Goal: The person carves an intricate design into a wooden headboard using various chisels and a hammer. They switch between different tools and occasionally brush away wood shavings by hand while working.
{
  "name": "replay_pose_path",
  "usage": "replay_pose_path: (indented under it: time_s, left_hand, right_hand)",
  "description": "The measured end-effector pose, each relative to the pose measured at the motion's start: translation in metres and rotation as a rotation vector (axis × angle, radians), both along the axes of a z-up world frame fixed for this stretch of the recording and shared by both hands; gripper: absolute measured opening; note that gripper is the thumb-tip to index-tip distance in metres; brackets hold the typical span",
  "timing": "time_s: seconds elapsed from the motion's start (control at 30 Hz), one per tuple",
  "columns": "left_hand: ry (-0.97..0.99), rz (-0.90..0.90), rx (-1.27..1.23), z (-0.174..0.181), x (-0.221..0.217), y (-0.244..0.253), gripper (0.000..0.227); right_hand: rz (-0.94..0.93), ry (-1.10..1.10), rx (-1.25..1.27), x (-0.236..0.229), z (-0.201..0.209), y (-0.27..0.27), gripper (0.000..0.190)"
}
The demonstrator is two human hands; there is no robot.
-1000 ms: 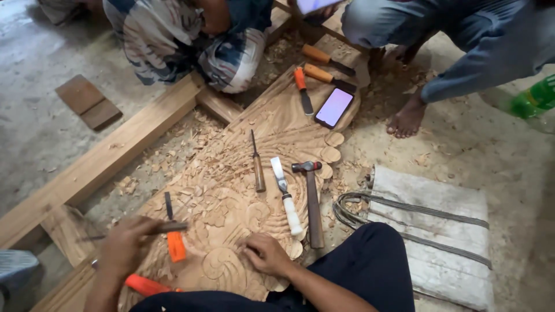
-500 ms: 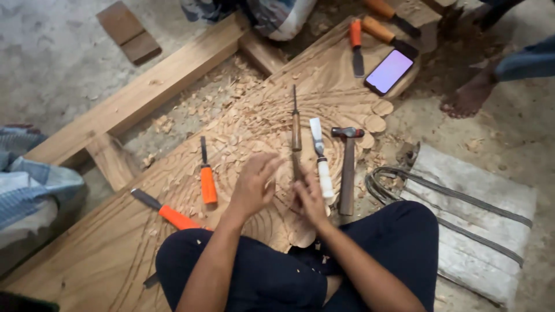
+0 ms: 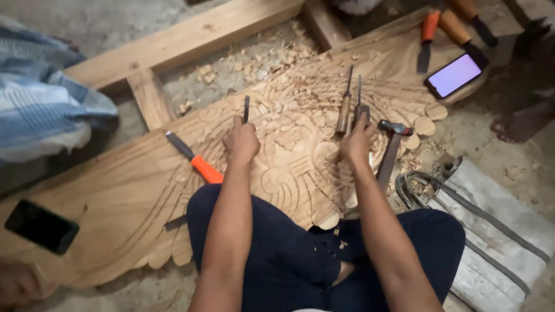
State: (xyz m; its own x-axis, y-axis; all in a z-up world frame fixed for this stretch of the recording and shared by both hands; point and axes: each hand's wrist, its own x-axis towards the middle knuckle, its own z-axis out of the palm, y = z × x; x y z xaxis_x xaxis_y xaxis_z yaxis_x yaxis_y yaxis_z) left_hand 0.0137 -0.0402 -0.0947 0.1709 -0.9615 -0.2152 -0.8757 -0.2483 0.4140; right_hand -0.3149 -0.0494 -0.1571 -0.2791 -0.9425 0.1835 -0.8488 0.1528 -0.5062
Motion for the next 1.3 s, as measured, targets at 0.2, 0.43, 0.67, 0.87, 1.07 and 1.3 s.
replay_pose_path:
  time_s: [0.2, 0.43, 0.67, 0.87, 1.07, 1.3]
  left_hand:
    - [-0.045, 0.073, 0.064, 0.021, 0.003, 0.019, 0.030]
    - [-0.032, -0.596, -0.373, -0.044, -0.061, 0.037, 0.052]
    - [-0.130, -0.764, -0.280, -0.003, -0.071, 0.067, 0.039]
    - [0.122, -0.538, 0.062, 0.011, -0.082, 0.098, 0.029]
    - [0.843, -0.082, 0.274, -0.039, -0.134, 0.119, 0.044]
    - [0.990, 0.213, 0.343, -0.045, -0.131, 0.130, 0.041]
  right_hand:
    - [0.039, 0.049, 0.035, -0.006, 0.003, 0.012, 0.077]
    - [0.072, 0.080, 0.077, -0.020, 0.059, 0.106, 0.073]
    - [0.115, 0.144, 0.136, -0.052, 0.040, 0.116, 0.068]
    - [0.117, -0.653, 0.134, -0.034, 0.064, 0.179, 0.042]
    - [0.156, -1.210, 0.226, 0.015, 0.053, 0.248, 0.061]
    - [0.165, -1.581, 0.529, 0.009, 0.059, 0.259, 0.071]
